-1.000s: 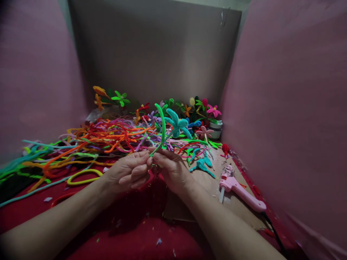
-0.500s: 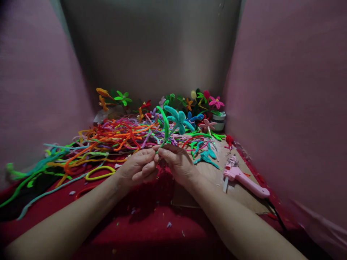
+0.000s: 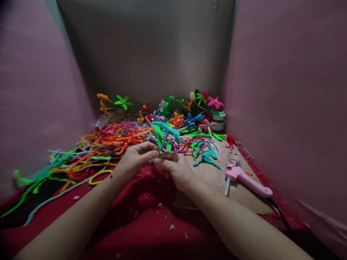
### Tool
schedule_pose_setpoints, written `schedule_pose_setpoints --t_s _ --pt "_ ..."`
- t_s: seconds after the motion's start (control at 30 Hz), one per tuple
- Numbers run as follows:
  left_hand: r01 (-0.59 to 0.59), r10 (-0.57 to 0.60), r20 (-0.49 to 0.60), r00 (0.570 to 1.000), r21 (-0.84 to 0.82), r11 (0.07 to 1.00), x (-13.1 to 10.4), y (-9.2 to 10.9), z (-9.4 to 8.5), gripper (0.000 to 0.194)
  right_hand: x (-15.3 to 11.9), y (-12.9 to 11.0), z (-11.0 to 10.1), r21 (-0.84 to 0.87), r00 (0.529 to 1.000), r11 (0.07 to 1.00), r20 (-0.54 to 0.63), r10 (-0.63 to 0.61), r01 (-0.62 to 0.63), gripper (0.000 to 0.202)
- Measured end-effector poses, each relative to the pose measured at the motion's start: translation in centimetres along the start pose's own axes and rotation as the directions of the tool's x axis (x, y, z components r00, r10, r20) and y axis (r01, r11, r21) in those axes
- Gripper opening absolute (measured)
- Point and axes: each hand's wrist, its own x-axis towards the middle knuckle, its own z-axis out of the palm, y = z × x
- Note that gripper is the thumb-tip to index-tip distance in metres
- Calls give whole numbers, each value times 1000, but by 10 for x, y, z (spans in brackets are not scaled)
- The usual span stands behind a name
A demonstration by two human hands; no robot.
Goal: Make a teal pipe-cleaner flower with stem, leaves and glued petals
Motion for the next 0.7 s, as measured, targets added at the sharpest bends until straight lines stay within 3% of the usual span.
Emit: schedule_pose_setpoints --t_s 0.1,0.23,0.43,0.7 --pt "92 -89 53 995 -69 993 -3 0 4 19 -4 -2 4 -46 998 997 -21 60 -61 22" --pt "127 -130 -30 991 -94 987 -6 1 7 18 -4 -4 5 -81 995 992 19 100 -98 20" --pt "50 -53 -124 991 -28 998 -5 2 7 17 -1 -2 1 -160 995 984 40 89 -81 21" --pt "-90 100 -122 987 87 992 -5 -9 6 11 0 0 0 -202 996 976 16 83 -78 21"
